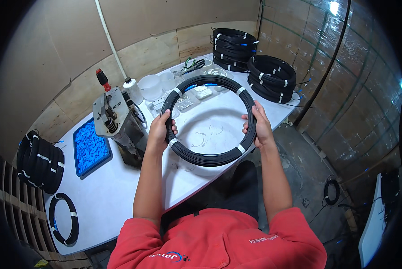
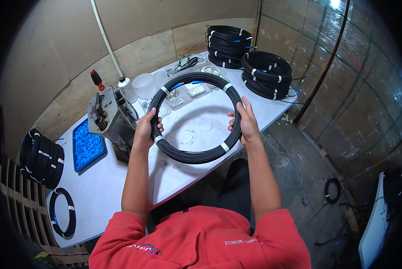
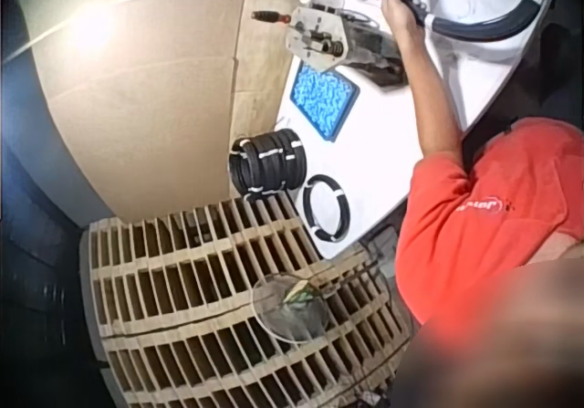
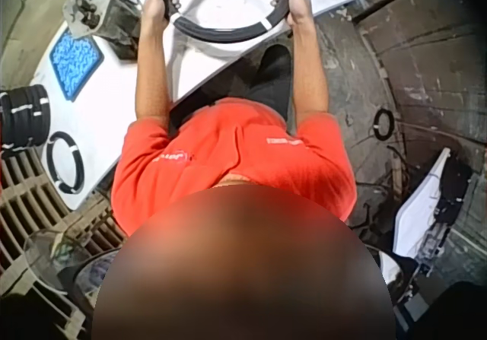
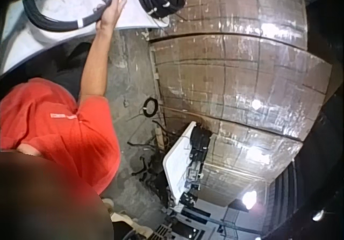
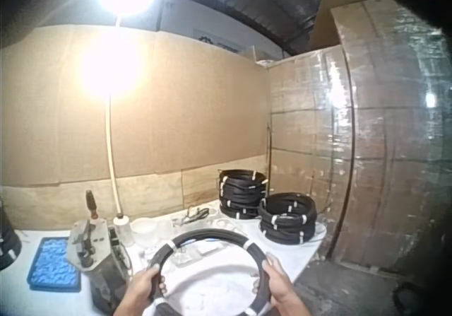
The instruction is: Taping coiled cables and crimping wire connectors using a bench-top press machine.
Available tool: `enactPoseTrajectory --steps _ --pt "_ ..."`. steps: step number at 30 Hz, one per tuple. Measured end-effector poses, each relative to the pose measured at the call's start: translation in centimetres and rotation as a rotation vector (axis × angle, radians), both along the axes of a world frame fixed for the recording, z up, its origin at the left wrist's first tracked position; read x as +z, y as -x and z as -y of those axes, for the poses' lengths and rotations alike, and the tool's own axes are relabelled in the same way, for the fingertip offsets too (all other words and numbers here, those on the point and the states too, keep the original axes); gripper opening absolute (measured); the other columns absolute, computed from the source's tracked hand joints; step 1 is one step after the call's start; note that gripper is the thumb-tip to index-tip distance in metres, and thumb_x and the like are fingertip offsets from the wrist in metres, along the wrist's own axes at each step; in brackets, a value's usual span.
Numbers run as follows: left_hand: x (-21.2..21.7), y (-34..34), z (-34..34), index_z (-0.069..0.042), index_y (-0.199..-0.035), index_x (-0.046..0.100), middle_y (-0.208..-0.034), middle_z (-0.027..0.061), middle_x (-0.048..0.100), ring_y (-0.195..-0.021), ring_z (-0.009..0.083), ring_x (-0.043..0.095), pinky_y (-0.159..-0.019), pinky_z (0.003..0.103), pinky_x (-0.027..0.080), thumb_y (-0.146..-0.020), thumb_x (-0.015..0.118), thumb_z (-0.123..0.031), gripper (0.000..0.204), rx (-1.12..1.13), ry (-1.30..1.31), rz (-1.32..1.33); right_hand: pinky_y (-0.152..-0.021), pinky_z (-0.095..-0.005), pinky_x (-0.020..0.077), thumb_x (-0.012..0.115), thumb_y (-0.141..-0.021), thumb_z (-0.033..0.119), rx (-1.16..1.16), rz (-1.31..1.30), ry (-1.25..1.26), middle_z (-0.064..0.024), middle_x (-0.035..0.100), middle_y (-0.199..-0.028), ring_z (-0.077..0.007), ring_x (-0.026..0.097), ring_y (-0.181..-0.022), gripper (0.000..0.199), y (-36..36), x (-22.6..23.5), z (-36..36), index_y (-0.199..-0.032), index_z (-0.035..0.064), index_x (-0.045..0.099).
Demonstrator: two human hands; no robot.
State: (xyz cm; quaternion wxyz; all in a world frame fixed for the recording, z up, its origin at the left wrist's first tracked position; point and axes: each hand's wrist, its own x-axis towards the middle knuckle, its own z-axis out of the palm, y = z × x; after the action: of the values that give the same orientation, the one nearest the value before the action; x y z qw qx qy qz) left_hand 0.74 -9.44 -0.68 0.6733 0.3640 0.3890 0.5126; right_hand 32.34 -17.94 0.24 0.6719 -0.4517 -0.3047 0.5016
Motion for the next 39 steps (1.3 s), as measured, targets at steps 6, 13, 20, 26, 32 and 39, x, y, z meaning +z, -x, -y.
enactPoseTrajectory --steps 6,13,20,26,32,39 --pt "0.9 -0.2 1.1 -0.01 -0.157 0.033 -0.09 0.0123 0.063 -0.065 0.0195 0.066 -0.057 0.033 0.058 -0.106 0.047 -0.049 0.065 -0.039 -0.169 -0.086 -0.062 -0.0363 0.062 0.031 -0.108 0.046 0.125 0.042 -0.133 -0.0183 0.063 -0.101 -0.0213 0.069 -0.073 0.06 -1.3 1.6 1.1 -0.161 0.0205 0.022" --pt "3.0 2.7 -0.6 0.003 -0.13 0.06 -0.087 0.0105 0.071 -0.052 0.0185 0.065 -0.036 0.026 0.046 -0.098 0.034 -0.075 0.088 -0.133 -0.111 -0.057 -0.104 -0.0478 0.0526 0.042 -0.089 0.016 0.364 -0.186 -0.54 -0.0298 0.062 -0.128 -0.0375 0.066 -0.115 0.077 -2.7 0.8 1.0 -0.161 0.0037 0.017" --pt "4.3 5.0 -0.9 -0.003 -0.105 0.064 -0.063 0.0073 0.062 -0.045 0.0106 0.057 -0.034 0.019 0.033 -0.098 0.047 -0.069 0.068 -0.306 -0.223 -0.279 -0.045 -0.0246 0.0422 0.072 -0.097 0.034 0.124 0.762 -0.017 -0.0024 0.059 -0.062 -0.0091 0.055 -0.049 0.036 -4.2 5.3 -0.9 -0.11 0.0007 0.066" --pt "4.6 5.3 -2.2 -0.008 -0.07 0.062 -0.055 -0.0028 0.049 -0.047 0.009 0.039 -0.045 0.027 0.028 -0.094 0.065 -0.061 0.058 -0.352 -0.153 -0.76 -0.062 -0.0281 0.0418 0.069 -0.097 0.047 -0.145 1.183 -0.088 -0.0025 0.059 -0.087 -0.0115 0.054 -0.078 0.048 -6.2 4.0 -2.6 -0.081 0.001 0.073" --pt "1.7 -0.4 -0.7 -0.007 -0.096 0.06 -0.073 -0.0007 0.055 -0.061 0.0111 0.052 -0.056 0.028 0.046 -0.099 0.059 -0.058 0.051 0.063 -0.057 -0.069 -0.046 -0.0322 0.0537 0.05 -0.105 0.048 0.086 0.105 -0.057 -0.0112 0.062 -0.087 -0.0174 0.06 -0.052 0.042 -1.2 2.5 -2.5 -0.118 0.0089 0.046" --pt "1.1 -0.6 0.2 -0.01 -0.097 0.053 -0.068 -0.0039 0.046 -0.054 0.0066 0.046 -0.047 0.023 0.04 -0.097 0.065 -0.053 0.044 0.083 -0.073 -0.064 -0.041 -0.0284 0.0457 0.05 -0.107 0.042 0.049 0.042 -0.068 -0.0024 0.051 -0.072 -0.0098 0.049 -0.048 0.029 0.4 2.0 -2.0 -0.114 0.0144 0.046"
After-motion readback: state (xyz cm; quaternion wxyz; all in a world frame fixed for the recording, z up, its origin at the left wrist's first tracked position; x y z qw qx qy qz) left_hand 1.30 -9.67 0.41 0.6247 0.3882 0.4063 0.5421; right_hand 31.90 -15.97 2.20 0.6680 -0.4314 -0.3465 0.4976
